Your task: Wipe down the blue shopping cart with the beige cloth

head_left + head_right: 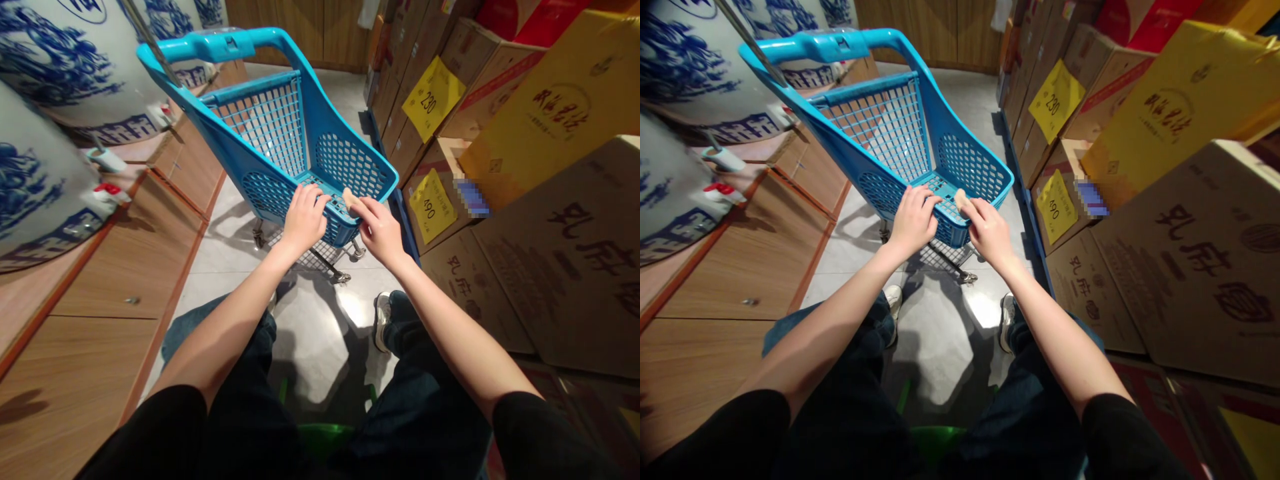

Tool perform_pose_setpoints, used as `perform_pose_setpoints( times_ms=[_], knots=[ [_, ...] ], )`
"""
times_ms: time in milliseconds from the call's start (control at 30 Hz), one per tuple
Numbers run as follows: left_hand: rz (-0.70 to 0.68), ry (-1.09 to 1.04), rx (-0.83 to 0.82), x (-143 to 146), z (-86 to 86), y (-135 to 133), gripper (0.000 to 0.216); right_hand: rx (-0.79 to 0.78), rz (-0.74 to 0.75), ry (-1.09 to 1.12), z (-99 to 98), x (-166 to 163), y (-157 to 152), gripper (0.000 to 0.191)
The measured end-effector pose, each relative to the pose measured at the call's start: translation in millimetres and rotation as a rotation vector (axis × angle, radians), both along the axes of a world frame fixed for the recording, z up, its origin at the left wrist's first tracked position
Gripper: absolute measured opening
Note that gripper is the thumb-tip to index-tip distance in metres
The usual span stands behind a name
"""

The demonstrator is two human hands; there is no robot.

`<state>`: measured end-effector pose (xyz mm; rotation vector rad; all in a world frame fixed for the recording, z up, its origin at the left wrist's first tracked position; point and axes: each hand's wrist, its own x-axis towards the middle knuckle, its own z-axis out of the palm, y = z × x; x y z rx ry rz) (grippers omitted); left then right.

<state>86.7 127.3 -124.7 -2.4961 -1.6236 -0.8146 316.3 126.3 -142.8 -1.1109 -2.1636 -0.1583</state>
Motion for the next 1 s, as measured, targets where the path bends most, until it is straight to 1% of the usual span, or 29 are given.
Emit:
perform_pose_setpoints(
  times_ms=[67, 133, 267, 367, 433, 500, 600, 700, 800, 900, 1000],
  knots=[
    [0.006, 0.007, -0.002, -0.1, 0.2, 0.2, 0.047, -0.004, 0.067, -0.037, 2.0, -4.1, -6.3, 0.058],
    [0.01, 0.013, -0.006, -0.2, 0.4, 0.5, 0.048, -0.041, 0.092, -0.065, 5.4, -0.8, -5.8, 0.058],
    [0.0, 0.006, -0.009, 0.1, 1.1, 0.5, 0.047, -0.099, -0.011, -0.043, 7.4, 14.7, 8.8, 0.056],
    [-0.002, 0.007, -0.008, 0.4, 1.4, -0.5, 0.048, -0.056, -0.067, -0.009, 3.5, 14.1, 12.2, 0.056],
    [0.001, 0.014, -0.005, 0.4, 1.6, -1.2, 0.048, -0.012, -0.056, -0.005, 1.5, 7.5, 7.0, 0.056],
    [0.004, 0.019, 0.002, 0.1, 1.8, -1.6, 0.049, 0.01, -0.001, -0.026, 1.9, 1.7, 0.2, 0.055],
    [0.005, 0.013, -0.002, -0.3, 2.2, -1.6, 0.049, -0.021, 0.069, -0.059, 5.8, 3.2, -2.3, 0.056],
    [-0.001, 0.003, -0.016, -0.1, 2.6, -1.2, 0.049, -0.08, 0.015, -0.032, 7.8, 13.3, 6.3, 0.058],
    [-0.004, -0.003, -0.013, 0.4, 2.6, -1.3, 0.05, -0.08, -0.053, 0.011, 5.0, 17.6, 14.3, 0.057],
    [-0.001, -0.007, -0.022, 0.4, 2.8, -1.8, 0.05, -0.046, -0.067, 0.028, 1.3, 11.1, 11.8, 0.057],
    [0.003, -0.008, -0.028, 0.1, 3.0, -1.9, 0.049, -0.054, -0.045, 0.004, 1.5, 2.6, 3.4, 0.057]
  ],
)
